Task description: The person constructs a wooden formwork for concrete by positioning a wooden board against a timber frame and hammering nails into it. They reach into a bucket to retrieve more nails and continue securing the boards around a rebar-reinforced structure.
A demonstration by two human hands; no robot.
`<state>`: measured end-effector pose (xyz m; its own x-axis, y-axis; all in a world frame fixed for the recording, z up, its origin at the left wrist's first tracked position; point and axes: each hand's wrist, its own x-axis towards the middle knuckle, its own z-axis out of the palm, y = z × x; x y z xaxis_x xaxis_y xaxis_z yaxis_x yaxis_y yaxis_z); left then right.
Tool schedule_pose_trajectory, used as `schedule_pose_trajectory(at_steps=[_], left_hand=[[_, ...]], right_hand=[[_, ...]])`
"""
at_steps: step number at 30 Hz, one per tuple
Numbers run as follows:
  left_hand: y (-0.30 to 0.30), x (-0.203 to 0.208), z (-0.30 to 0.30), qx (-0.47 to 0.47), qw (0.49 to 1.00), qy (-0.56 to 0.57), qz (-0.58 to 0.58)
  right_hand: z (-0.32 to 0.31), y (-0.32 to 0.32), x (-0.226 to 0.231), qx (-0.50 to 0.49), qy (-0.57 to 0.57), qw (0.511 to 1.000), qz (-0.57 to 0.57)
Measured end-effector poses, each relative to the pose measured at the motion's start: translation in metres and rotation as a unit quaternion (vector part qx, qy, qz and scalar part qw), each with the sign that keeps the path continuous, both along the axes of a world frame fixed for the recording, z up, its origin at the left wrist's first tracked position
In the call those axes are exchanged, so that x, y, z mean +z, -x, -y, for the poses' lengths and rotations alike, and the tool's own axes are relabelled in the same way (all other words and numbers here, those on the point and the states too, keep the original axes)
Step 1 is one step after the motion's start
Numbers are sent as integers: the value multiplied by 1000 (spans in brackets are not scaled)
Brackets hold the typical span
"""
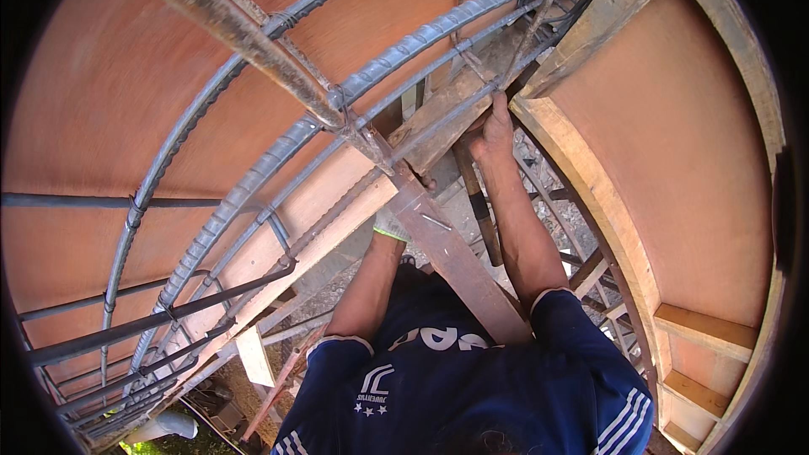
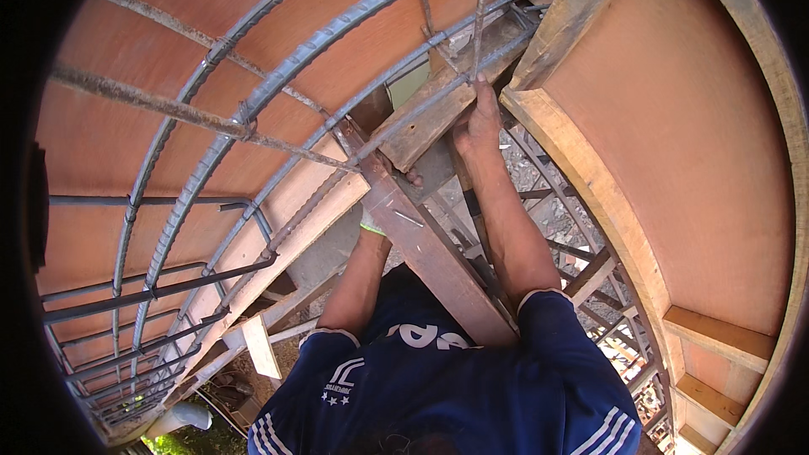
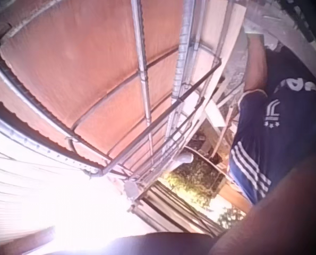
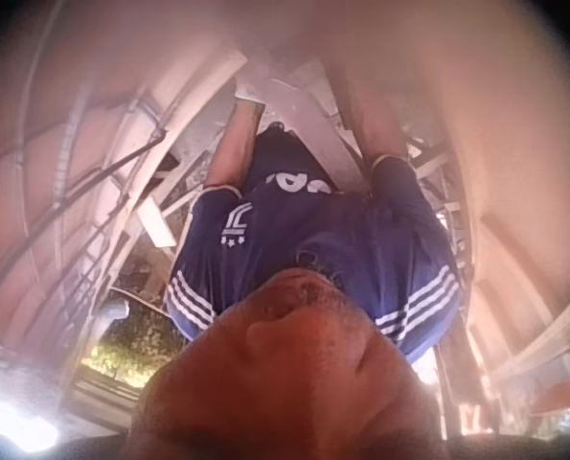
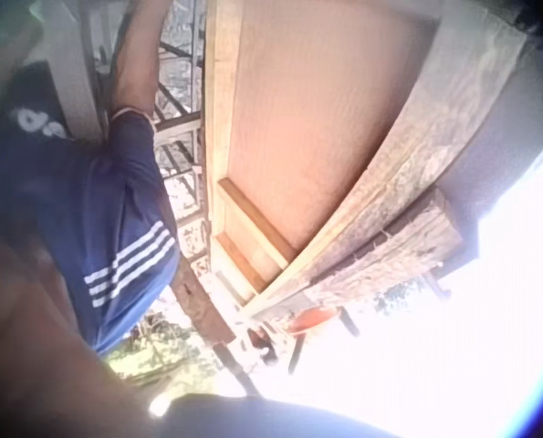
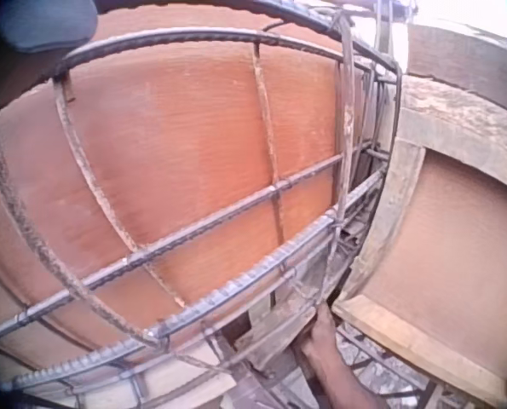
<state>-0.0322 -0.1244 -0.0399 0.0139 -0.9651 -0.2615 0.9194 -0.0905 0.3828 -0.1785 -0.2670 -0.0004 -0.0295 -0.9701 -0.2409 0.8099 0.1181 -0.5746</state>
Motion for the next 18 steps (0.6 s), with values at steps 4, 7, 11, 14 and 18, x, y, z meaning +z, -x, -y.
schedule_pose_trajectory(at_steps=[4,7,11,14,18], left_hand=[[2,0,8,9,1000,18,5],[8,24,2,10,1000,-14,6],[10,24,-2,-7,999,-40,-32],[8,34,-3,-30,999,-23,-28],[-8,6,-3,-39,998,1,44]], right_hand=[[-8,-13,17,-1,20,998,53],[-17,-12,10,27,37,993,105],[-26,-14,10,62,8,988,142],[-21,-13,16,67,-8,988,139],[-18,-23,28,53,-15,987,153]])
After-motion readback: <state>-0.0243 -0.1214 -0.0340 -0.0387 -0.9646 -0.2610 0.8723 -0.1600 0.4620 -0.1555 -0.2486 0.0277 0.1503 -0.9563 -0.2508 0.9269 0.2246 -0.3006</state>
